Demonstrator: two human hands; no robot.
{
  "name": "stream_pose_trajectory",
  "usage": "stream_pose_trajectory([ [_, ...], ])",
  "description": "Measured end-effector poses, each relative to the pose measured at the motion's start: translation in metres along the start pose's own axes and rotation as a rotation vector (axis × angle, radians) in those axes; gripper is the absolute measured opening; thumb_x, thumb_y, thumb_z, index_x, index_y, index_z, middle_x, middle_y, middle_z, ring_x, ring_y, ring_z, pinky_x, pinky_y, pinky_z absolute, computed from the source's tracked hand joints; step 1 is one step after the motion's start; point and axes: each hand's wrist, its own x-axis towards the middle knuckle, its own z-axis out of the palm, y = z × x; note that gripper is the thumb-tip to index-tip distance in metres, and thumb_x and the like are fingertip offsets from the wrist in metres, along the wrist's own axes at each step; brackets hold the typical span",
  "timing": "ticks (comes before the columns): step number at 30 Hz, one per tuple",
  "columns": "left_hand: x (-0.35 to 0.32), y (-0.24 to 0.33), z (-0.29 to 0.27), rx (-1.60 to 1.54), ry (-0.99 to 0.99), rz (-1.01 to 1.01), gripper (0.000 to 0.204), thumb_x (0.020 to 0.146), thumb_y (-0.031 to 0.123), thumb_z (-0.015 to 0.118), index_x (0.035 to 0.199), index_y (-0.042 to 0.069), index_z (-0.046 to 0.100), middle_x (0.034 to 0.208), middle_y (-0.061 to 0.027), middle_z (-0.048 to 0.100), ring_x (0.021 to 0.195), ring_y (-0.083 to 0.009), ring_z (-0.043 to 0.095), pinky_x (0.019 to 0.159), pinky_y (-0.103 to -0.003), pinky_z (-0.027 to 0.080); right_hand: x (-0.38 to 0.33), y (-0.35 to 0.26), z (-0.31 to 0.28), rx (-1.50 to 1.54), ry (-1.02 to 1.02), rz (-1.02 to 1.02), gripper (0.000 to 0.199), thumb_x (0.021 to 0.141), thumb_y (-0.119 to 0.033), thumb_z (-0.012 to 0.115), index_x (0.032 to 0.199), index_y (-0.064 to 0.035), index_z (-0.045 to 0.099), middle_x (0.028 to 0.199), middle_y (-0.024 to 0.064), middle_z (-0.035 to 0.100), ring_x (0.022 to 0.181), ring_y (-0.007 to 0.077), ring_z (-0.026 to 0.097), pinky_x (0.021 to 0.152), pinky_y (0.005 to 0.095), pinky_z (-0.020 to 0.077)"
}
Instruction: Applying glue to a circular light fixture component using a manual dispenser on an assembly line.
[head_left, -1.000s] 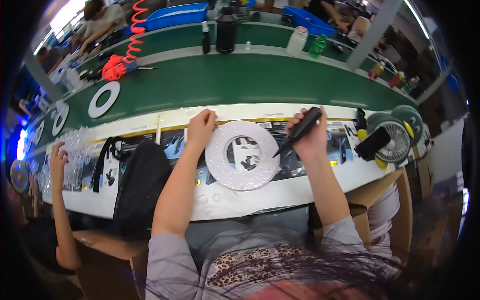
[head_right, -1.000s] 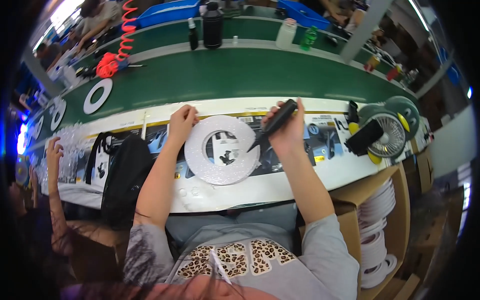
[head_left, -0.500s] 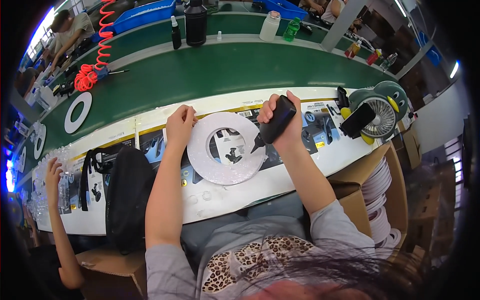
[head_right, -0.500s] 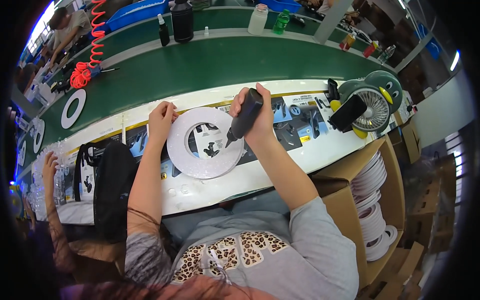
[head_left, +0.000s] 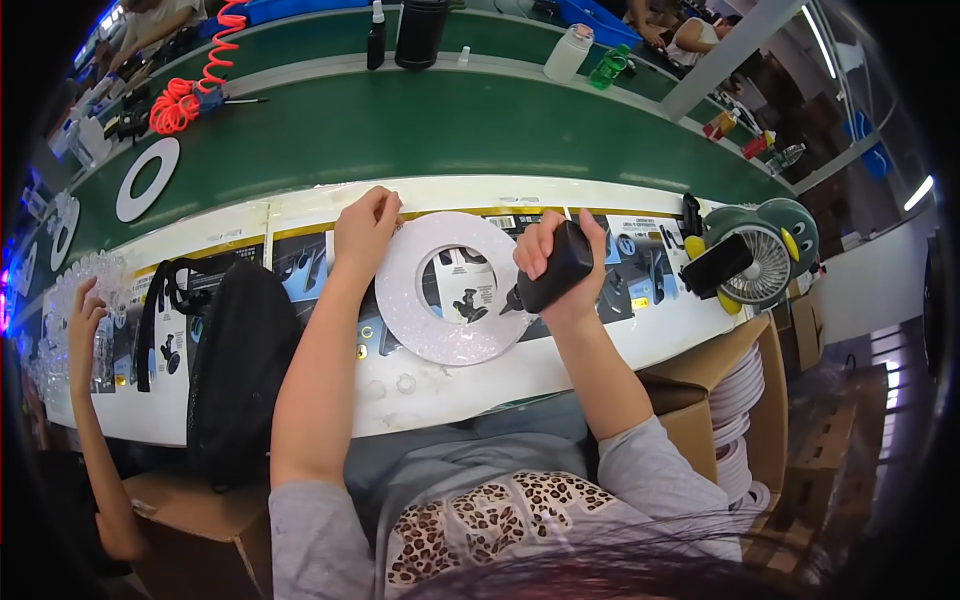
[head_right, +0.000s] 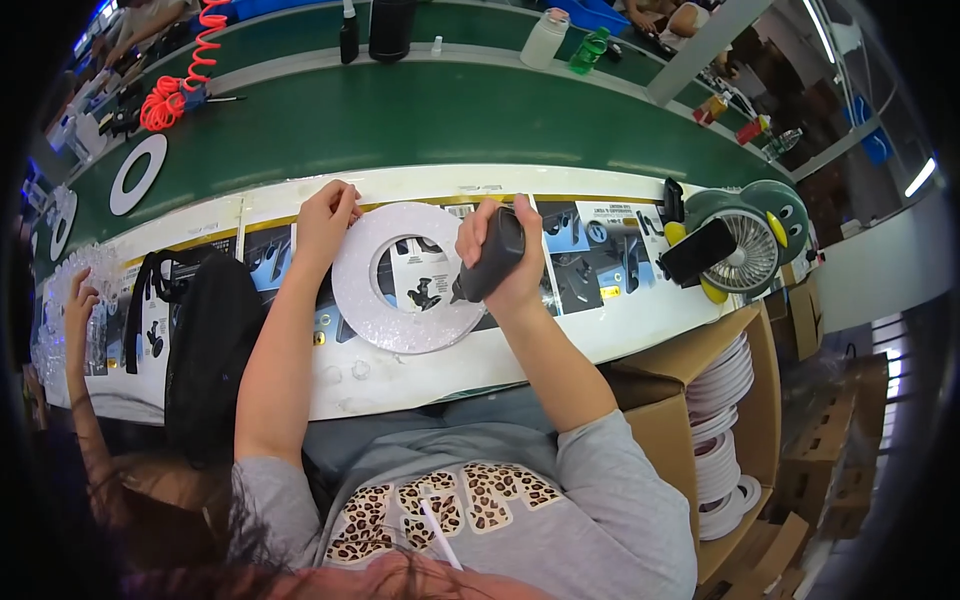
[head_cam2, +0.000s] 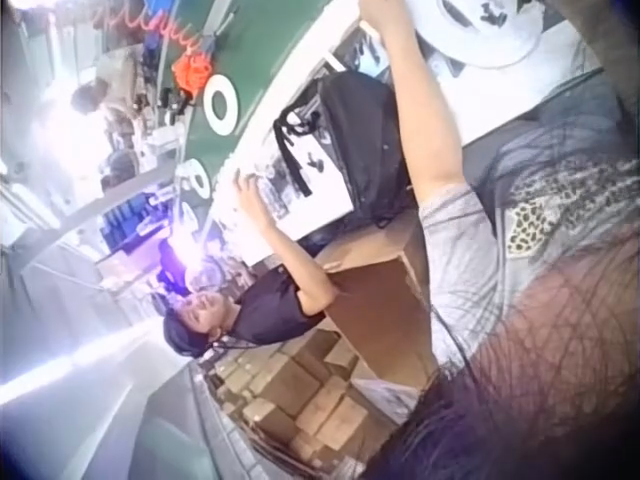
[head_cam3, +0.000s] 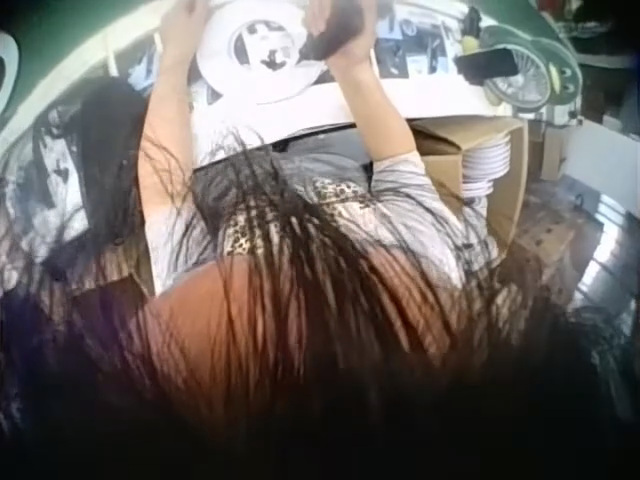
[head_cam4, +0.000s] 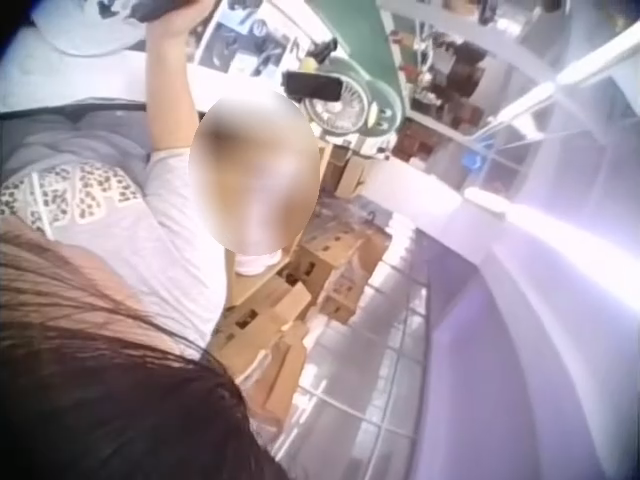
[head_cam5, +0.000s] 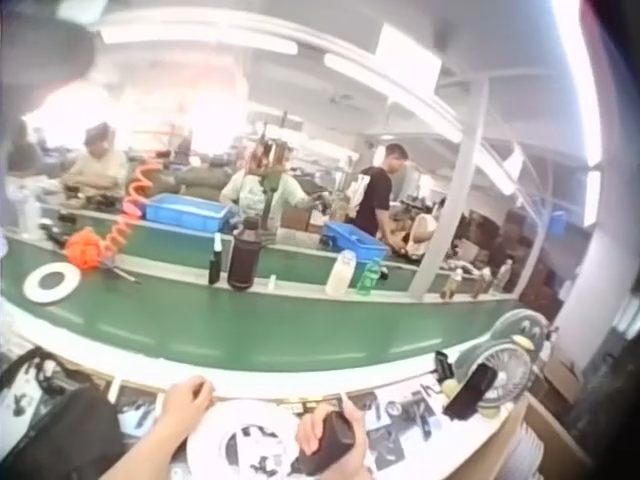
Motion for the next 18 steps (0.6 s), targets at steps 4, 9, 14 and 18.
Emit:
stream_pose_trajectory([
  [4,0.0012,-0.0061,0.0011,-0.011,0.032,0.013,0.026,0.091,0.026,0.052,0.086,0.003,0.064,0.066,-0.0055,0.065,0.060,-0.0166,0.062,0.060,-0.028,0.046,-0.0018,0.0019,0.0011,-0.022,-0.025,-0.031,0.049,0.093,-0.046,0.033,0.064,-0.0083,0.040,0.051,0.0032,0.040,0.049,0.0136,0.039,0.051,0.0249,0.0323],
  [9,0.0025,-0.0074,0.0020,-0.016,0.018,0.008,0.026,0.091,0.025,0.052,0.086,0.003,0.064,0.066,-0.0059,0.065,0.061,-0.0167,0.062,0.060,-0.029,0.046,-0.0022,0.0025,0.0005,-0.017,-0.035,-0.030,0.049,0.093,-0.046,0.033,0.062,-0.0084,0.040,0.050,0.0029,0.040,0.048,0.0134,0.038,0.051,0.0249,0.0323],
  [14,0.0025,-0.0077,0.0014,-0.004,0.023,0.019,0.026,0.091,0.026,0.052,0.085,0.004,0.064,0.066,-0.0057,0.066,0.061,-0.0174,0.063,0.060,-0.029,0.046,-0.0018,0.0038,-0.0003,-0.022,-0.043,-0.033,0.049,0.093,-0.046,0.033,0.062,-0.0083,0.040,0.049,0.0025,0.039,0.047,0.0131,0.038,0.051,0.0246,0.0321],
  [18,0.0034,-0.0092,0.0019,0.012,0.018,0.020,0.026,0.091,0.027,0.052,0.085,0.004,0.064,0.067,-0.0056,0.066,0.061,-0.0180,0.063,0.060,-0.029,0.046,-0.0015,0.0043,-0.0003,-0.017,-0.047,-0.029,0.049,0.093,-0.046,0.033,0.062,-0.0082,0.040,0.049,0.0025,0.039,0.047,0.0130,0.039,0.050,0.0246,0.0319],
])
